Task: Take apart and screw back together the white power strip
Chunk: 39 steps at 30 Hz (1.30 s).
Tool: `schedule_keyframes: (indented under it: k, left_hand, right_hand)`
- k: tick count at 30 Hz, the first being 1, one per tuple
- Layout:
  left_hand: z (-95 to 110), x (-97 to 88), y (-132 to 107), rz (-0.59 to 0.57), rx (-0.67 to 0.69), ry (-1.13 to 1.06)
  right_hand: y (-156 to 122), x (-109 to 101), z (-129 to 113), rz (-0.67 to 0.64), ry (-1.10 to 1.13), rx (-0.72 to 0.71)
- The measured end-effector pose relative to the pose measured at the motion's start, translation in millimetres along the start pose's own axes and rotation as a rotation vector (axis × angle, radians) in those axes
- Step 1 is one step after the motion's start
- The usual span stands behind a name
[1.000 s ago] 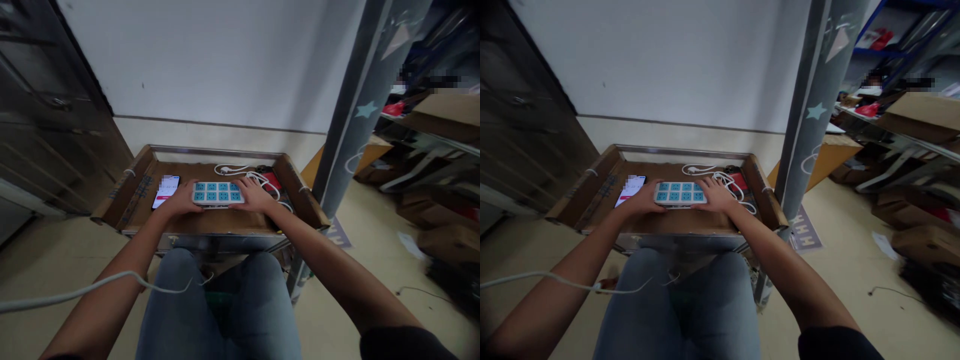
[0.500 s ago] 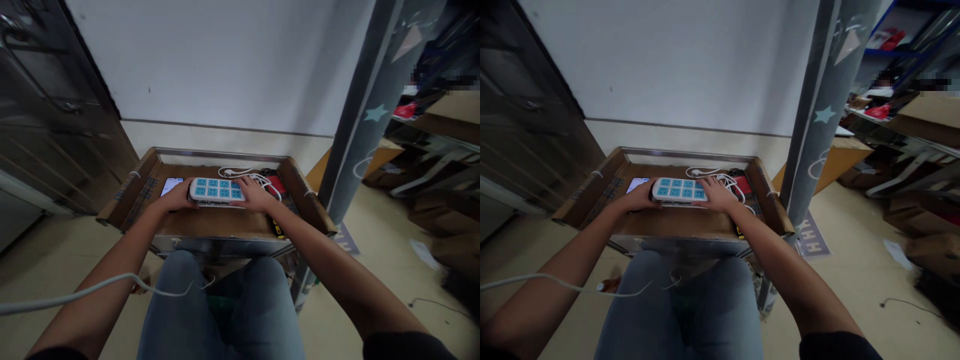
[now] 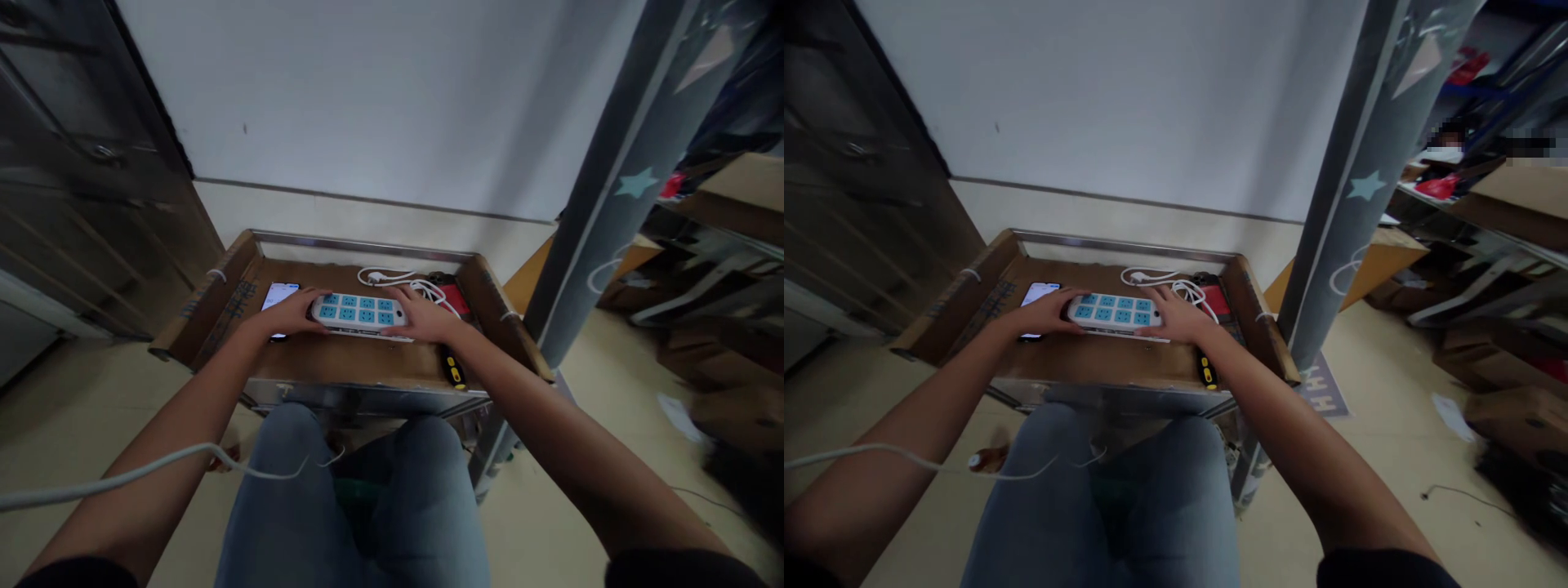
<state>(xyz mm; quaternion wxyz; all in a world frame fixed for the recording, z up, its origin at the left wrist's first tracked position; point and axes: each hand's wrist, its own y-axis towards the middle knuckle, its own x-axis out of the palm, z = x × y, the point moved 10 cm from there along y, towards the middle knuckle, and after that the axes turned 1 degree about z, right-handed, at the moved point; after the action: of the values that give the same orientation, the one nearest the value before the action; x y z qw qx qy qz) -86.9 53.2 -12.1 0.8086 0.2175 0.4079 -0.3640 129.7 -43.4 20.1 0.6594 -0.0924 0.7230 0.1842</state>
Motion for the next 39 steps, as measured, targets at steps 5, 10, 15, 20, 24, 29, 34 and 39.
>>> schedule_keyframes:
  k: [5, 10, 15, 20, 24, 29, 34, 39]
  left_hand:
    - [-6.3, -1.3, 5.3, -0.065, -0.036, 0.016]
    - [-4.0, 0.7, 10.9, -0.133, -0.037, 0.096]
    - [2.2, 3.3, 14.0, -0.184, -0.068, 0.119]
    - [2.8, -1.3, 14.6, -0.120, -0.076, 0.125]
    - [3.6, -3.8, 13.3, -0.108, -0.055, 0.130]
    - [1.0, -3.5, 13.2, -0.136, -0.087, 0.151]
    - [4.4, -0.1, 11.7, -0.147, -0.118, 0.144]
    - [8.9, 1.7, 10.3, -0.148, -0.120, 0.173]
  right_hand:
    - [-17.8, -17.4, 22.8, -0.075, -0.087, 0.008]
    - [-34.9, -17.0, 29.3, -0.160, -0.198, -0.028]
    - [-40.0, -14.4, 29.0, -0.150, -0.315, -0.019]
    - [-44.3, -17.1, 31.2, -0.121, -0.366, 0.023]
    - [-45.7, -16.8, 31.9, -0.121, -0.348, 0.065]
    - [-36.0, -7.2, 31.1, -0.150, -0.320, 0.113]
    - [-31.2, -2.1, 36.8, -0.168, -0.283, 0.162]
    - [-32.9, -1.5, 40.7, -0.177, -0.256, 0.212]
